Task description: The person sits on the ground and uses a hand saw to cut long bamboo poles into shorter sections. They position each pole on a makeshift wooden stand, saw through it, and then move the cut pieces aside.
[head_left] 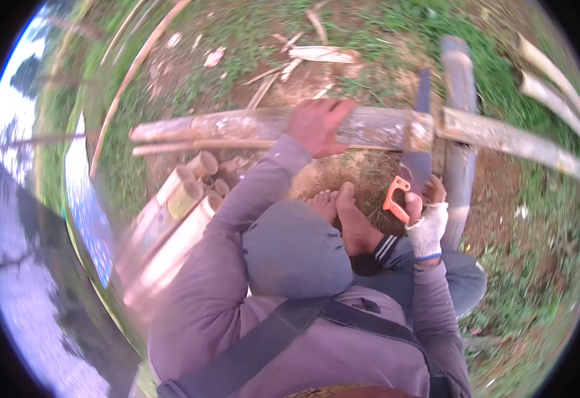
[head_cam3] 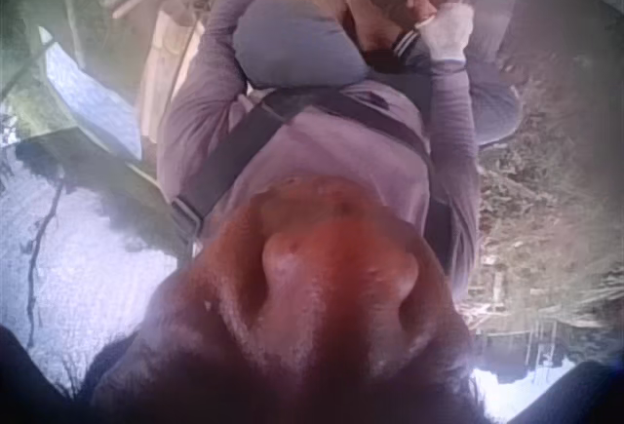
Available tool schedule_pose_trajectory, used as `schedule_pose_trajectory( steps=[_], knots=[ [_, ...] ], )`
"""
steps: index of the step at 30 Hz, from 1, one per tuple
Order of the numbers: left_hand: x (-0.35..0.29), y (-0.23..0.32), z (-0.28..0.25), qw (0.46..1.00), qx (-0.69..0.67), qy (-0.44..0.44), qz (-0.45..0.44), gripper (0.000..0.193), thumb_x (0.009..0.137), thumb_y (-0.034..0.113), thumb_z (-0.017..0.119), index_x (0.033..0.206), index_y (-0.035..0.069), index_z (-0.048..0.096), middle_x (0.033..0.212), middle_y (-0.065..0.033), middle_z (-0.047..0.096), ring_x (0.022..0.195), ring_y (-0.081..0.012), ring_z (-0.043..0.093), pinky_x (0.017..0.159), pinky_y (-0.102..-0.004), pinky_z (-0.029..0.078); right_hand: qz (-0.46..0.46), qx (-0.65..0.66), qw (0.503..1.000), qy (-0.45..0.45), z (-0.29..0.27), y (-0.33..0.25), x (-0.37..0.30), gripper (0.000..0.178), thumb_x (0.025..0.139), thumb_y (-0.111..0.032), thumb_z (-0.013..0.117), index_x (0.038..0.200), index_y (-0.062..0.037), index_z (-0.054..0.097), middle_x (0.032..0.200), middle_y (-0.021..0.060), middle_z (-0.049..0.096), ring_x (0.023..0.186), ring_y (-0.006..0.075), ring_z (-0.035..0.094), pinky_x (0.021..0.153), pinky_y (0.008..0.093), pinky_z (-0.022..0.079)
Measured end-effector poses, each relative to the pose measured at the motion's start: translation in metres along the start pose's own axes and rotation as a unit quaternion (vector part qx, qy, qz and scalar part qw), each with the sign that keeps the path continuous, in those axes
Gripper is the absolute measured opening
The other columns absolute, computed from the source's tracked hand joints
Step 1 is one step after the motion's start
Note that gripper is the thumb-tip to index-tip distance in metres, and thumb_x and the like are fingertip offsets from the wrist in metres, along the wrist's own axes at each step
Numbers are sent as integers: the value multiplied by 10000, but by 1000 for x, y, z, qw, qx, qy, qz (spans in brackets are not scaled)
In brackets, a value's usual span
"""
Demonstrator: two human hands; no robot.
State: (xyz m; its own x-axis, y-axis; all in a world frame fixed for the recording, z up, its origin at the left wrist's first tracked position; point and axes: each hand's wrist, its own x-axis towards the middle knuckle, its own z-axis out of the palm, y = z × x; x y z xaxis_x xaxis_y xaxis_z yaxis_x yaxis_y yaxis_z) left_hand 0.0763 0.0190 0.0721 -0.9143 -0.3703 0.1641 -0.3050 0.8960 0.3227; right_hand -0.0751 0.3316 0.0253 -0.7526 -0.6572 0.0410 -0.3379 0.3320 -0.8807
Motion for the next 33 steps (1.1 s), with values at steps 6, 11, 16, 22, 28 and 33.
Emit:
schedule_pose_trajectory(
  steps=[6,11,16,22,28,33],
  knots=[
    [-75,8,-27,999,24,41,-9,900,691,431,930,1479,166,585,1248,-116,684,1174,-339,668,1007,-500,528,222,422,860,-181,25,-72,61,702,1124,-556,512,1567,-12,479,1484,175,576,1364,310,591,1133,493,510],
    [-173,1,-45,848,-115,390,-341,981,814,671,831,1531,79,518,1377,-203,632,1320,-353,587,1128,-543,436,-162,192,957,-144,5,-20,34,589,1119,-321,594,1604,-33,424,1482,224,555,1329,341,605,1120,495,514],
    [-212,-10,8,457,-604,423,-498,990,911,787,704,1517,34,491,1395,-208,617,1309,-368,593,1148,-543,435,-99,237,961,-106,-7,-74,34,658,1073,-371,612,1578,17,451,1515,224,533,1362,354,582,1147,539,484],
    [-176,-73,-1,208,-770,526,-295,647,970,574,773,1362,92,593,1198,-152,706,1115,-332,713,982,-566,581,-188,143,965,-111,-14,-62,45,741,1070,-518,543,1541,53,497,1565,234,498,1428,361,526,1192,544,430],
    [-171,-39,9,274,-735,520,-338,540,938,330,860,1338,74,603,1158,-113,719,1031,-282,736,949,-513,620,110,376,918,-62,-20,-52,60,810,997,-524,641,1543,61,515,1559,243,524,1418,363,530,1196,515,427],
    [-203,12,-50,294,-612,627,-383,621,902,270,889,1375,21,572,1168,-105,713,1052,-281,742,934,-479,641,174,447,867,-135,5,-53,92,805,974,-519,689,1514,57,526,1504,237,552,1377,373,559,1154,552,465]
  ],
)
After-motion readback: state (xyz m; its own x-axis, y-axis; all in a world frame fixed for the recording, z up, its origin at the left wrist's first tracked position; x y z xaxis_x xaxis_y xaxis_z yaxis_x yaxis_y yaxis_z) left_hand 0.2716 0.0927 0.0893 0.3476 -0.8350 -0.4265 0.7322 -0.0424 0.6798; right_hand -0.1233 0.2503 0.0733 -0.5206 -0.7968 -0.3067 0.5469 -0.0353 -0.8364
